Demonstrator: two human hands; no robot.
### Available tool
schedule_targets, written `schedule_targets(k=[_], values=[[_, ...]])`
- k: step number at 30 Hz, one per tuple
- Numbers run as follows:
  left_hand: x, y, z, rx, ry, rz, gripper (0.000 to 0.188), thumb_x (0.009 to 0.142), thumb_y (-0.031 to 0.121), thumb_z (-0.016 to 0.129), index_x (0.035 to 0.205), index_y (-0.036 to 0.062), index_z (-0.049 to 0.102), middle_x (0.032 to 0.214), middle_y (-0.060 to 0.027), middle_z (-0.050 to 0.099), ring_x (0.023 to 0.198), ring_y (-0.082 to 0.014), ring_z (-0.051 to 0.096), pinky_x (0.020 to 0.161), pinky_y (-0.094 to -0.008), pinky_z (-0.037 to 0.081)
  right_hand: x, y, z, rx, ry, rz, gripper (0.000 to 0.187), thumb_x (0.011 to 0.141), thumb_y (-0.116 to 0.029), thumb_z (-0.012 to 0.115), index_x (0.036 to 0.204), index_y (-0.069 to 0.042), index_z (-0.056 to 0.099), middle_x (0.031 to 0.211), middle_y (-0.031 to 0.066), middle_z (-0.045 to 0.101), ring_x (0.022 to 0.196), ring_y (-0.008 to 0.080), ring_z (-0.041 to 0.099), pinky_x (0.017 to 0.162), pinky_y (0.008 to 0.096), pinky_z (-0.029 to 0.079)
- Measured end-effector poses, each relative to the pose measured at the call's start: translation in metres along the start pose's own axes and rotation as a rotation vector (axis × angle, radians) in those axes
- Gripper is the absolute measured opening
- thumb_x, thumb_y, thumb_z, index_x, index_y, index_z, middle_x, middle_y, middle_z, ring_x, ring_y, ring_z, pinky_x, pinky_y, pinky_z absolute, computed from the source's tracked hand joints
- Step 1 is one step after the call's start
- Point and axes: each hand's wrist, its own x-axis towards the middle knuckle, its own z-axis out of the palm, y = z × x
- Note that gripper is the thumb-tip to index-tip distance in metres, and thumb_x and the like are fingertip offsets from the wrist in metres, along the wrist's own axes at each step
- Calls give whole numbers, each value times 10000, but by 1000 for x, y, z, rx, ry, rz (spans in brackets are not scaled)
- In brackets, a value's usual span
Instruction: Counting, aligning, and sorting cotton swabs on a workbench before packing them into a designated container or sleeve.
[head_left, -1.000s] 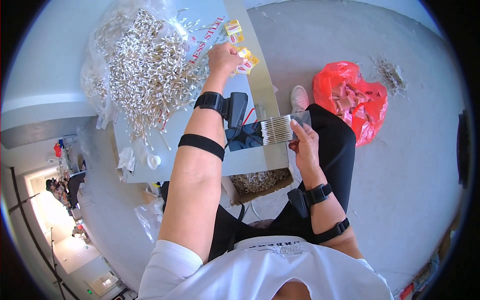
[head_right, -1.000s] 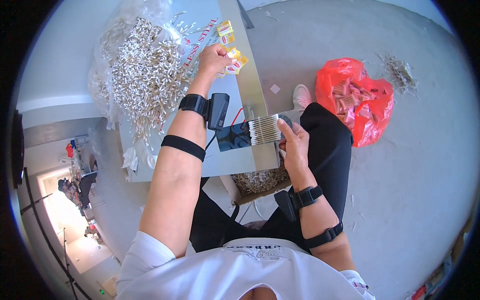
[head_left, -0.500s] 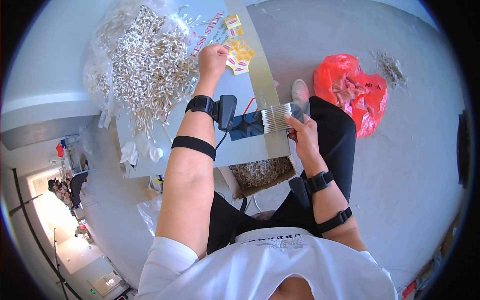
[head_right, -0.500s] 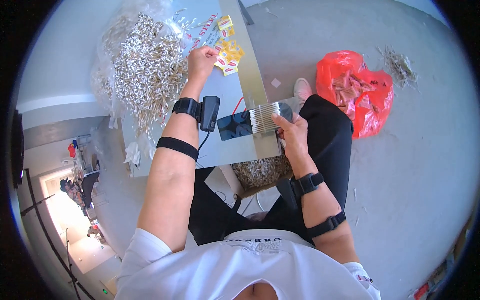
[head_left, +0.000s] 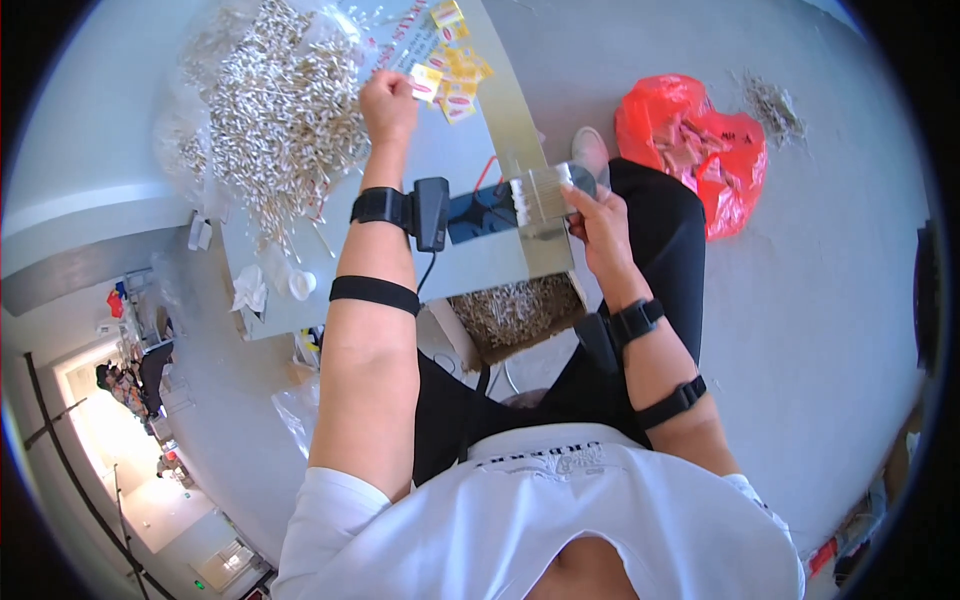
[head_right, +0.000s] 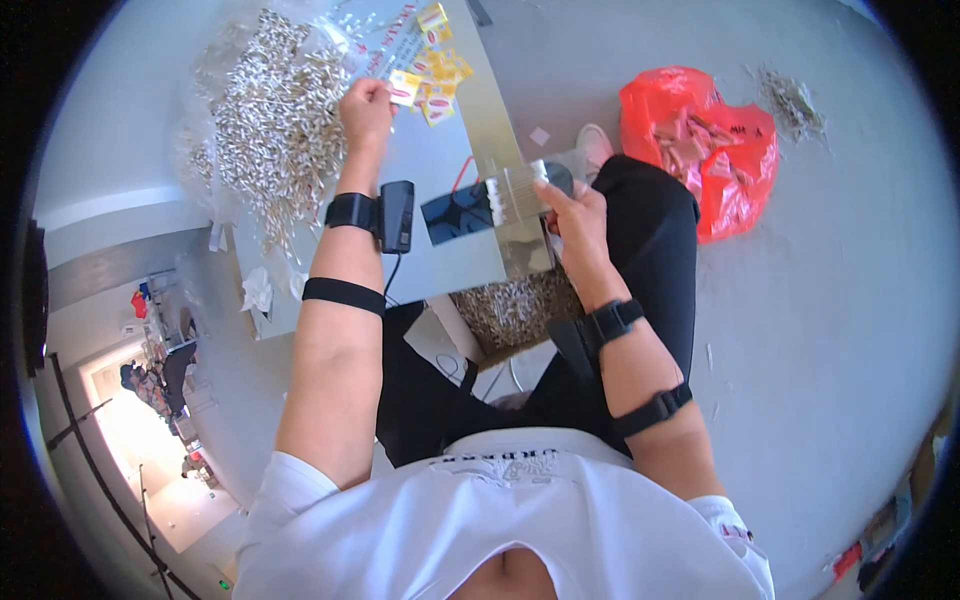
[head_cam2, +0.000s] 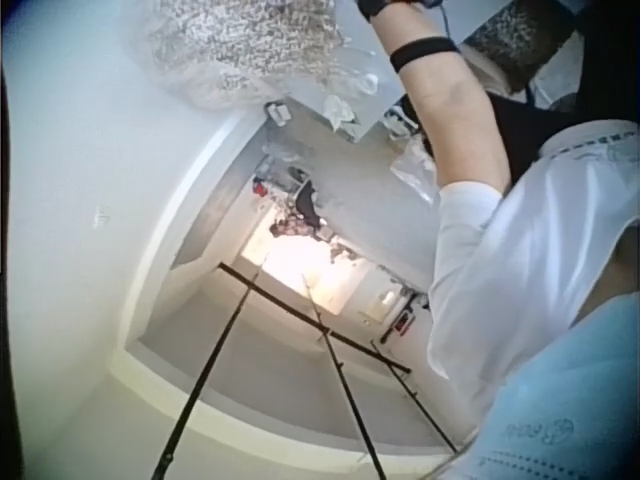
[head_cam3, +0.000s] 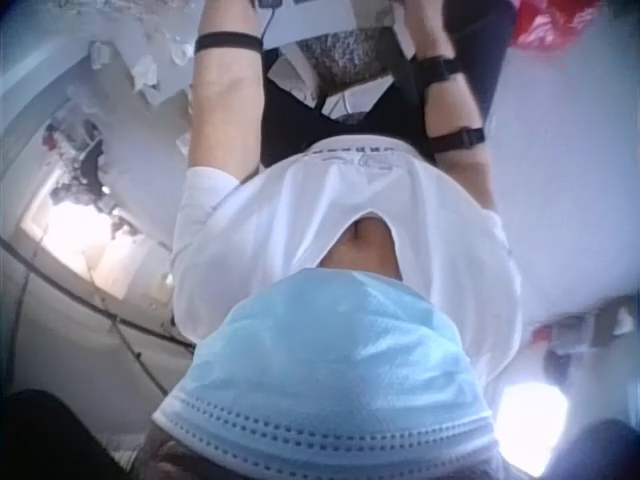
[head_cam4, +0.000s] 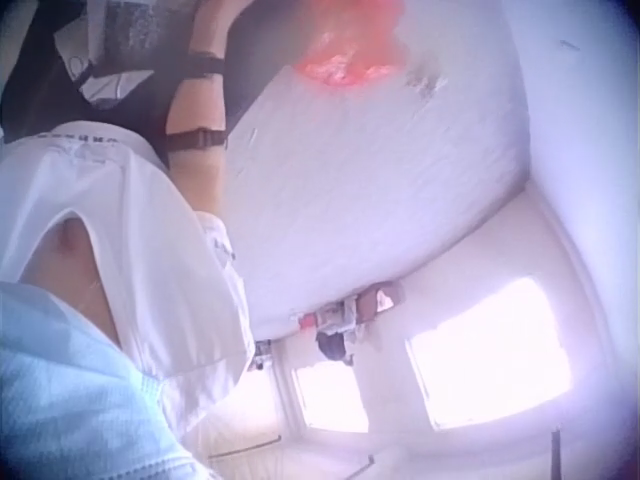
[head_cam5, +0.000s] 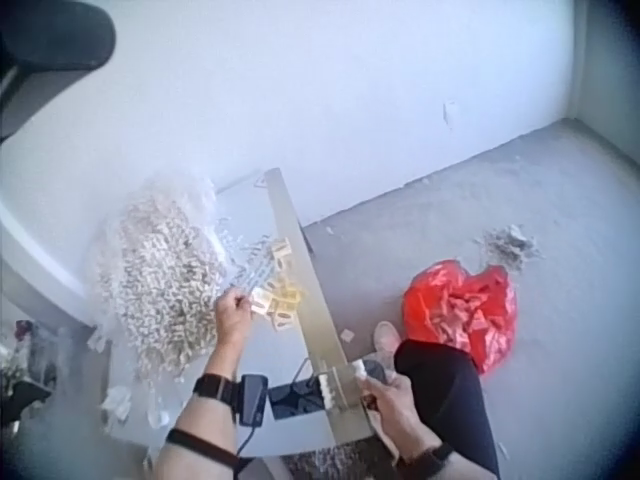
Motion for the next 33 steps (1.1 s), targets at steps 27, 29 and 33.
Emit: schedule_targets(k=[27,29,33], values=[[-143,124,-7,98,-476,-138,72,721,61,635,678,17,599,665,-169,634,658,-352,634,629,-417,505,13,8,-2,49,39,-89,70,863,-112,686,858,-43,695,714,-36,639,530,25,484,465,202,330],[-143,125,-10,151,-419,-80,74,729,60,622,678,18,589,661,-175,630,651,-365,629,620,-427,504,13,8,-4,59,38,-96,70,866,-106,681,863,-38,696,727,-33,644,540,31,495,474,206,342],[-142,119,-19,217,-344,-50,65,734,51,600,687,17,570,637,-171,618,621,-369,621,595,-437,498,11,5,-1,103,16,-109,64,874,-79,665,869,-22,694,765,-10,666,605,52,555,528,216,407]])
